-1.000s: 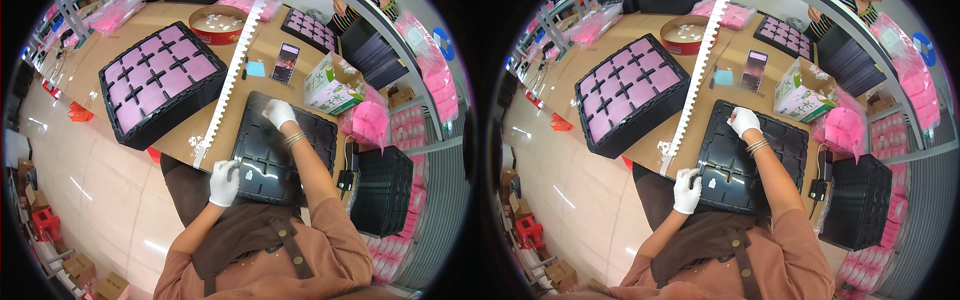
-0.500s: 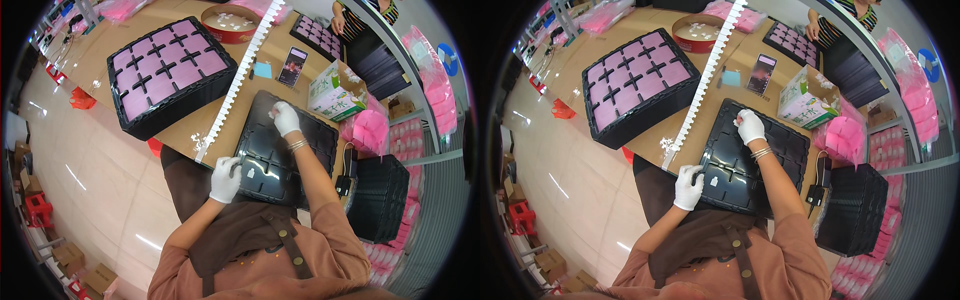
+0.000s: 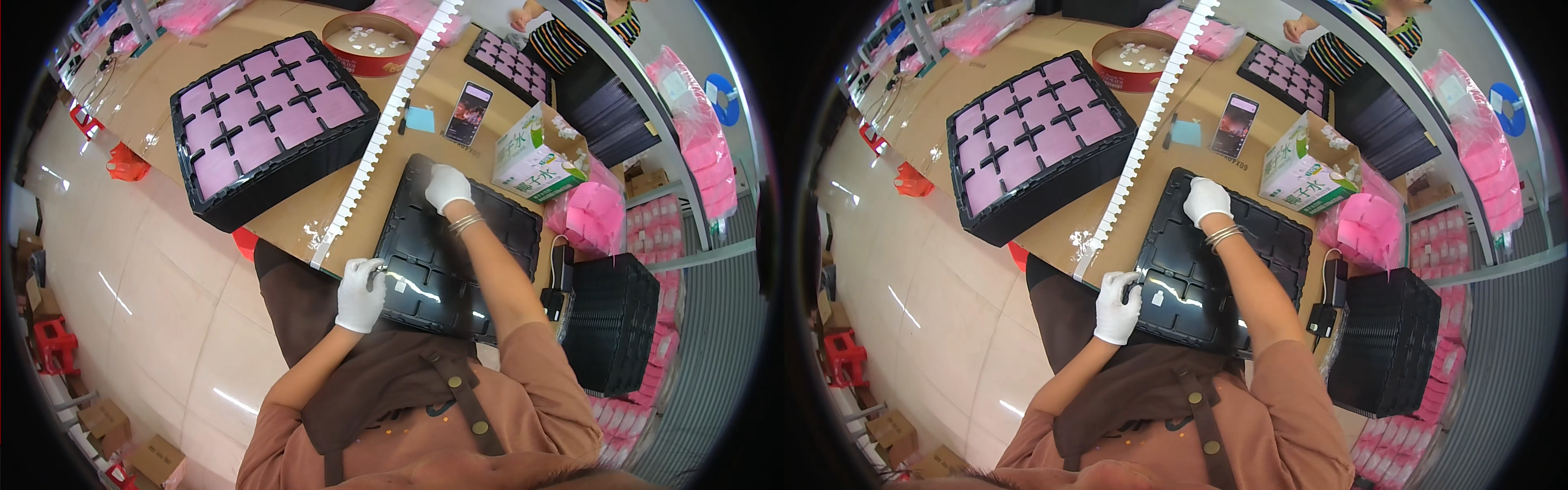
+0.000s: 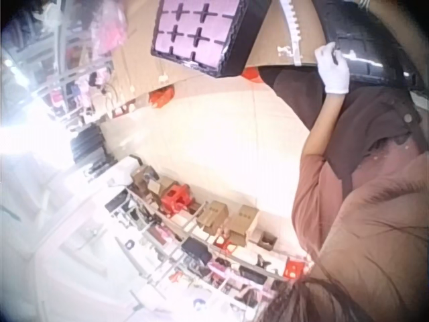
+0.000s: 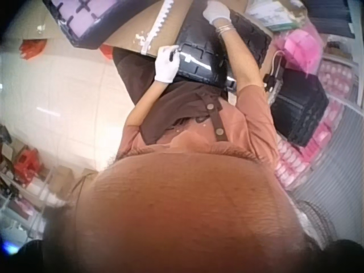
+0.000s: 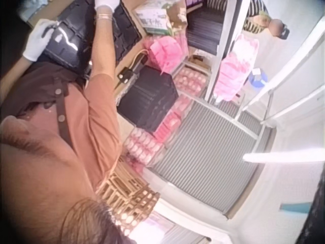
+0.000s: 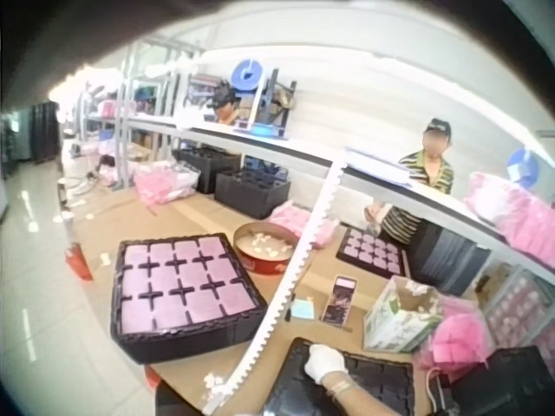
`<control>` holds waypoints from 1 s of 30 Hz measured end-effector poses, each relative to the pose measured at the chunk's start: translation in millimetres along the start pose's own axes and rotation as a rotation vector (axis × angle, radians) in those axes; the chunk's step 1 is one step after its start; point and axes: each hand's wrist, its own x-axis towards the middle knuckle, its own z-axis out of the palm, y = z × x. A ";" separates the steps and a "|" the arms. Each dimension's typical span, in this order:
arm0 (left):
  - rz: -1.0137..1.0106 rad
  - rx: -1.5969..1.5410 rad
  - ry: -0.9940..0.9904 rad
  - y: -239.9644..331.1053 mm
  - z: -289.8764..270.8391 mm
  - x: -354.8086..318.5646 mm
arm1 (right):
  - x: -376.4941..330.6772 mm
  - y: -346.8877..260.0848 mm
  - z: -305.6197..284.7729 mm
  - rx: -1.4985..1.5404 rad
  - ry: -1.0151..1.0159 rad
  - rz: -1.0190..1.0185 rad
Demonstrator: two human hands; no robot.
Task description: The person assembles black trays by placing pink foam inserts into them and securing the inserts with adhesive strips.
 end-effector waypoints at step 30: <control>-0.013 -0.074 0.026 -7.2 -2.8 -5.0 | -172.5 -37.3 11.8 0.633 -0.350 -0.007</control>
